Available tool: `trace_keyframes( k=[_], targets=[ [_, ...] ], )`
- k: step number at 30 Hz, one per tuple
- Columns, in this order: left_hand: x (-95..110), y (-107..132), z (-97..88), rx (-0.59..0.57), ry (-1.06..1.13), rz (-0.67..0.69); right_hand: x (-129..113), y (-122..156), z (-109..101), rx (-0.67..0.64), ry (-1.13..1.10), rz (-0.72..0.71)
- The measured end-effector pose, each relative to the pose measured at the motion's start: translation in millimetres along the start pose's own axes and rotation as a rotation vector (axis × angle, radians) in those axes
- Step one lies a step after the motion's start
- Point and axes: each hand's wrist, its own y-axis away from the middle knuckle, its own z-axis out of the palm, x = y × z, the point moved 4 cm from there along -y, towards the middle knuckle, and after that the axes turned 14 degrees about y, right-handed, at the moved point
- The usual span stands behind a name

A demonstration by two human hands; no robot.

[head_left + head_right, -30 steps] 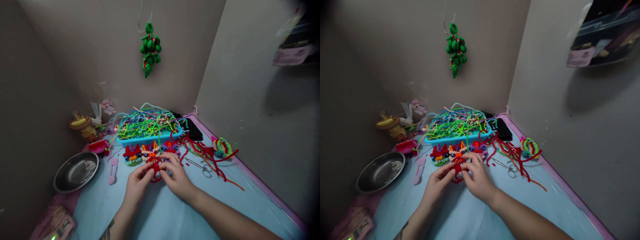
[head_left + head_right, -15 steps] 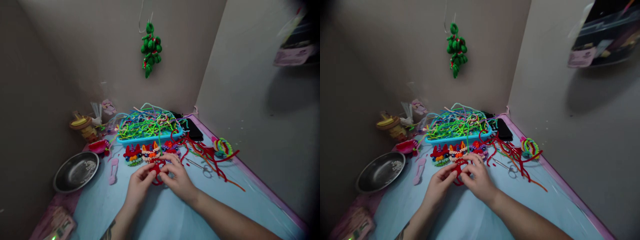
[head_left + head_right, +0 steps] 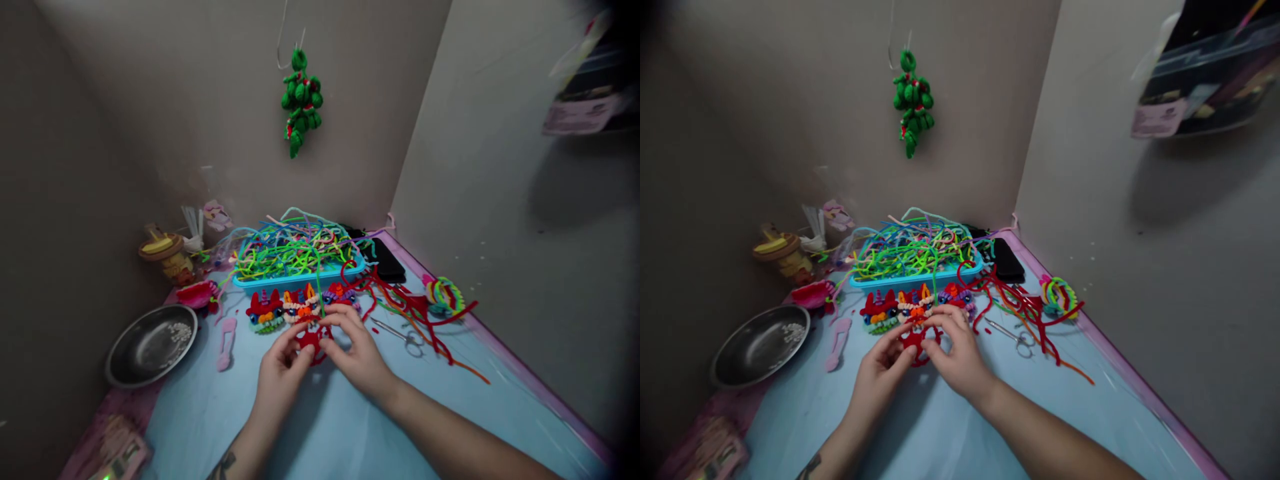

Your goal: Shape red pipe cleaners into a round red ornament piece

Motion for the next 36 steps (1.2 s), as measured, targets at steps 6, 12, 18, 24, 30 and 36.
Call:
trace_keyframes(
  k=[6, 12, 18, 24, 30, 36],
  targets=[
    [0.9, 2.2, 4.7, -0.057, -0.009, 0.004, 3.9, -1.6, 2.4, -0.065, -0.064, 0.074],
    [1.0, 2.1, 4.2, -0.151, -0.085, 0.014, 9.5, -9.0, 1.8, -0.208, -0.162, 0.141],
    [1.7, -0.7, 3.0, -0.23, -0.111, 0.015, 9.0, -11.3, 2.6, -0.355, -0.227, 0.151],
    [6.5, 0.6, -4.3, 0.051, -0.231, 0.203, 24.8, -7.3, 12.0, -0.141, -0.466, 0.322],
    [-7.3, -1.7, -2.1, 0.069, 0.073, 0.04, 27.5, -5.4, 15.9, -0.056, -0.624, 0.401],
    [-11.2, -7.1, -2.0, 0.015, 0.292, -0.093, 26.8, -3.1, 17.1, -0.079, -0.661, 0.41]
  ],
)
